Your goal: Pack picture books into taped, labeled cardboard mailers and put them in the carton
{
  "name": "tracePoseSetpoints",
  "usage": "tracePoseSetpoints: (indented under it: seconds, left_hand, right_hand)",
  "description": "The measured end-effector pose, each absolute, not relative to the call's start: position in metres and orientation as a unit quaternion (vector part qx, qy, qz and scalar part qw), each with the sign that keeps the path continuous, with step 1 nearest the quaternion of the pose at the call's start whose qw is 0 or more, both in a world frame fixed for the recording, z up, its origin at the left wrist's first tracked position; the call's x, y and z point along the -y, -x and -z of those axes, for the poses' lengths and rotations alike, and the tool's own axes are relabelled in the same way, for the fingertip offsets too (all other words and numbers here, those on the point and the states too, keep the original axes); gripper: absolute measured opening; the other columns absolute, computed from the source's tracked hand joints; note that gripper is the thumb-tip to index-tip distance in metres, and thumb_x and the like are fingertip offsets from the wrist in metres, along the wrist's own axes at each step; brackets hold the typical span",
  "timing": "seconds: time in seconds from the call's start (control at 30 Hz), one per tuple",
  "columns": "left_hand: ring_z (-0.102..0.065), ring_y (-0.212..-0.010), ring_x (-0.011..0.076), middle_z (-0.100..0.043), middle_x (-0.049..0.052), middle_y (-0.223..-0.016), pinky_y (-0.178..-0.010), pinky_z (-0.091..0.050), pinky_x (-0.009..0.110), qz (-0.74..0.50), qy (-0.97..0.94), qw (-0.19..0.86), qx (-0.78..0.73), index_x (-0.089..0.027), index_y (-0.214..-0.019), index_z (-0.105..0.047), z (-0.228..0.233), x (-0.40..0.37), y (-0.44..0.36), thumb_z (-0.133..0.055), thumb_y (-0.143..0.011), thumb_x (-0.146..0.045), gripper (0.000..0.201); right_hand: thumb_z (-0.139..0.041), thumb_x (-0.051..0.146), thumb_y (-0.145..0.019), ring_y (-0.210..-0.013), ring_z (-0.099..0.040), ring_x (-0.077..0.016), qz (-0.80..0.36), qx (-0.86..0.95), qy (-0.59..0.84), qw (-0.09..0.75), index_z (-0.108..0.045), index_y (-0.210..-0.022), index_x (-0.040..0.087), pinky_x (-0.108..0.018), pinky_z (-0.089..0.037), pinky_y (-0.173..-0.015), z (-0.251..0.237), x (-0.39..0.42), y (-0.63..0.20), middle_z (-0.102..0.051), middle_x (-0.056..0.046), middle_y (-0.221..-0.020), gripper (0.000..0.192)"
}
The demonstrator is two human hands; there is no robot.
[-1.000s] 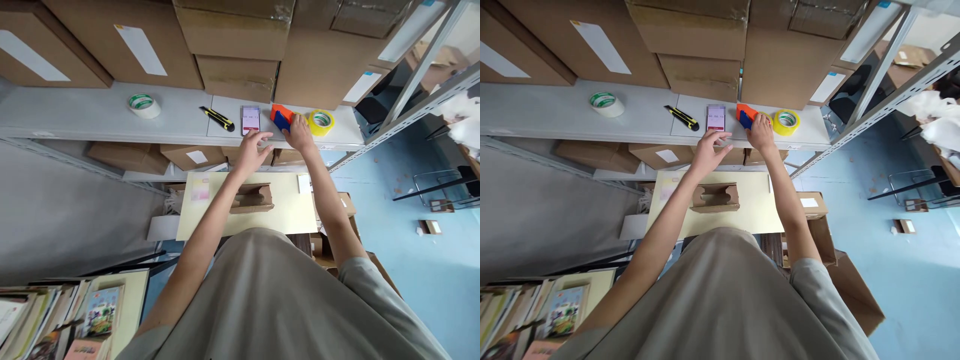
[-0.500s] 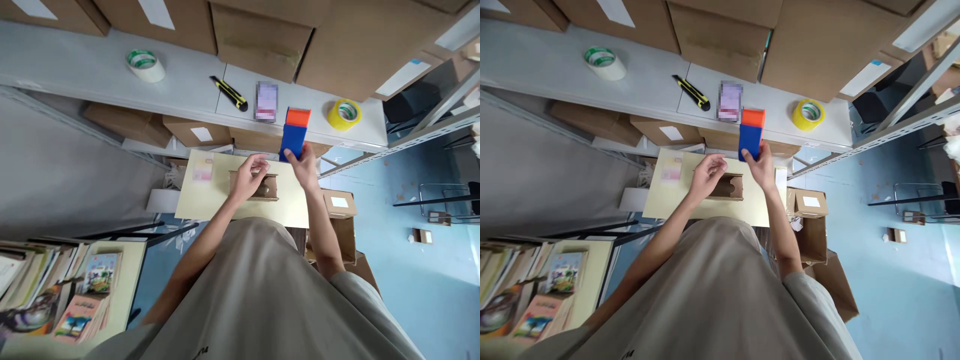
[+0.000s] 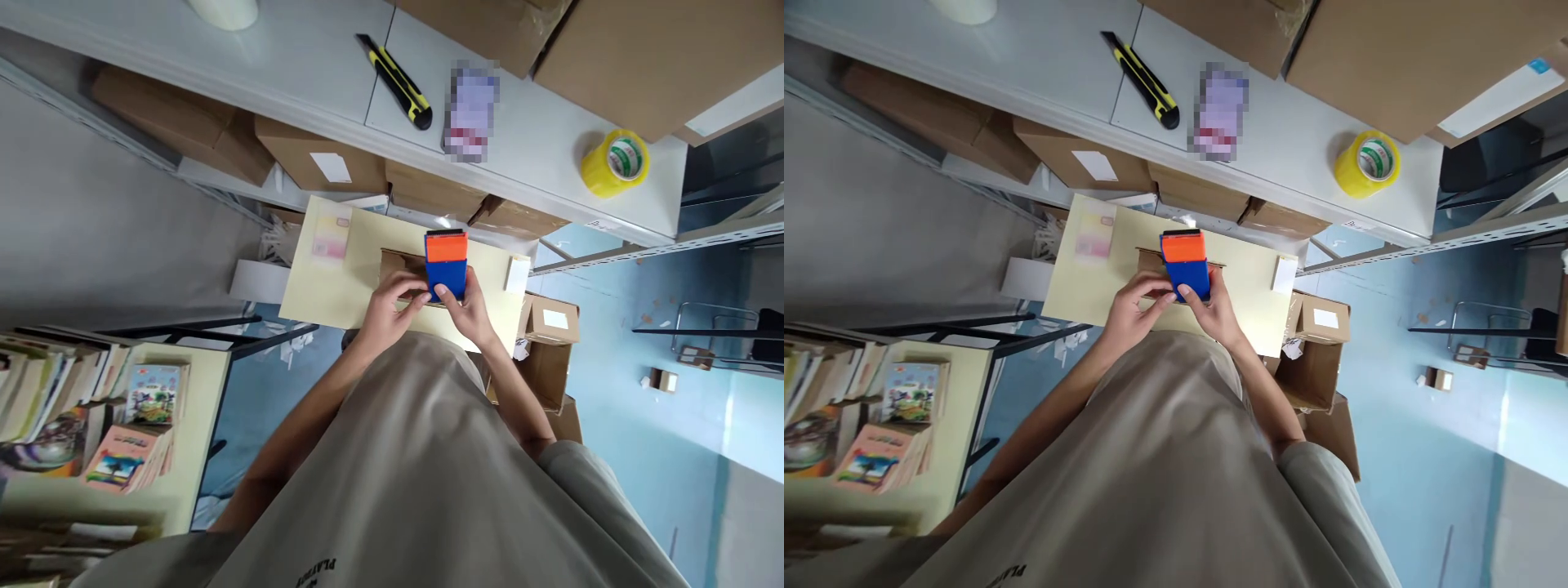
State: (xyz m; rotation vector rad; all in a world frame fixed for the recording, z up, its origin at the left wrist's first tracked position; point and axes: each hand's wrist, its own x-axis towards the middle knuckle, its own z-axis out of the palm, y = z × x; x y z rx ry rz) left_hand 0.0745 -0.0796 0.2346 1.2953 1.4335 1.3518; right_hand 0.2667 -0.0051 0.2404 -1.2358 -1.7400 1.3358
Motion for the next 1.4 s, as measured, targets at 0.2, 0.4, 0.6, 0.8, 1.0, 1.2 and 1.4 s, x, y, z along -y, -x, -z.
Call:
tracePoseSetpoints:
  seconds: [0.2, 0.4, 0.6, 0.8, 1.0, 1.2, 1.4]
  left_hand:
    - [-0.080, -0.125, 0.0273, -0.079, 0.009, -0.141, -0.099, -0.070, 0.039, -0.553, -0.452, 0.379, -0.588, -0.032, -0.149, -0.079, -0.261, 0.081, -0.037, -0.080, -0.106, -0.076, 0.062]
    - [-0.081, -0.108, 0.0263, -0.081, 0.006, -0.112, -0.095, -0.070, 0.041, -0.521, -0.441, 0.449, -0.577, -0.024, -0.119, -0.087, -0.281, 0.079, -0.020, -0.089, -0.099, -0.072, 0.052]
    - [-0.078, -0.095, 0.0241, -0.080, 0.005, -0.097, -0.087, -0.068, 0.038, -0.505, -0.391, 0.476, -0.604, -0.022, -0.102, -0.084, -0.264, 0.099, -0.026, -0.092, -0.098, -0.062, 0.040]
    - [-0.080, -0.096, 0.0245, -0.082, 0.005, -0.097, -0.087, -0.070, 0.038, -0.514, -0.338, 0.503, -0.607, -0.024, -0.102, -0.083, -0.248, 0.120, -0.017, -0.094, -0.098, -0.063, 0.040]
    - [-0.081, -0.100, 0.0243, -0.084, 0.006, -0.106, -0.090, -0.070, 0.037, -0.522, -0.314, 0.531, -0.589, -0.023, -0.113, -0.086, -0.240, 0.120, 0.006, -0.092, -0.099, -0.062, 0.041]
    - [-0.081, -0.101, 0.0248, -0.083, 0.006, -0.103, -0.090, -0.069, 0.038, -0.521, -0.314, 0.579, -0.543, -0.021, -0.107, -0.084, -0.233, 0.112, 0.031, -0.093, -0.099, -0.058, 0.039]
    - [-0.075, -0.090, 0.0206, -0.080, 0.005, -0.095, -0.083, -0.062, 0.034, -0.526, -0.287, 0.619, -0.509, -0.021, -0.095, -0.079, -0.218, 0.103, 0.047, -0.093, -0.093, -0.053, 0.035]
  right_hand:
    - [-0.075, 0.090, -0.102, -0.088, -0.073, -0.0293, -0.476, 0.733, 0.446, 0.194, -0.057, -0.128, 0.032, -0.045, -0.063, -0.081, -0.260, 0.009, -0.296, -0.080, -0.006, -0.110, 0.066]
    - [-0.072, 0.088, -0.106, -0.073, -0.067, -0.0267, -0.437, 0.793, 0.407, 0.119, -0.058, -0.129, 0.032, -0.041, -0.060, -0.070, -0.273, 0.014, -0.312, -0.076, -0.003, -0.095, 0.062]
    - [-0.069, 0.083, -0.110, -0.071, -0.068, -0.0279, -0.439, 0.821, 0.360, 0.059, -0.059, -0.135, 0.032, -0.043, -0.060, -0.068, -0.283, 0.018, -0.318, -0.075, -0.004, -0.096, 0.058]
    - [-0.068, 0.076, -0.115, -0.070, -0.070, -0.0292, -0.429, 0.839, 0.334, 0.018, -0.061, -0.146, 0.032, -0.046, -0.063, -0.071, -0.295, 0.018, -0.305, -0.074, -0.003, -0.090, 0.054]
    - [-0.075, 0.078, -0.109, -0.075, -0.073, -0.0306, -0.421, 0.837, 0.350, -0.019, -0.066, -0.146, 0.031, -0.045, -0.061, -0.072, -0.311, 0.010, -0.277, -0.078, -0.006, -0.097, 0.061]
    - [-0.072, 0.079, -0.110, -0.078, -0.074, -0.0300, -0.390, 0.846, 0.359, -0.051, -0.068, -0.145, 0.029, -0.044, -0.061, -0.074, -0.336, 0.006, -0.251, -0.079, -0.007, -0.099, 0.061]
    - [-0.065, 0.093, -0.105, -0.074, -0.068, -0.0262, -0.394, 0.812, 0.410, -0.131, -0.070, -0.127, 0.027, -0.040, -0.052, -0.070, -0.356, 0.002, -0.212, -0.076, -0.005, -0.091, 0.070]
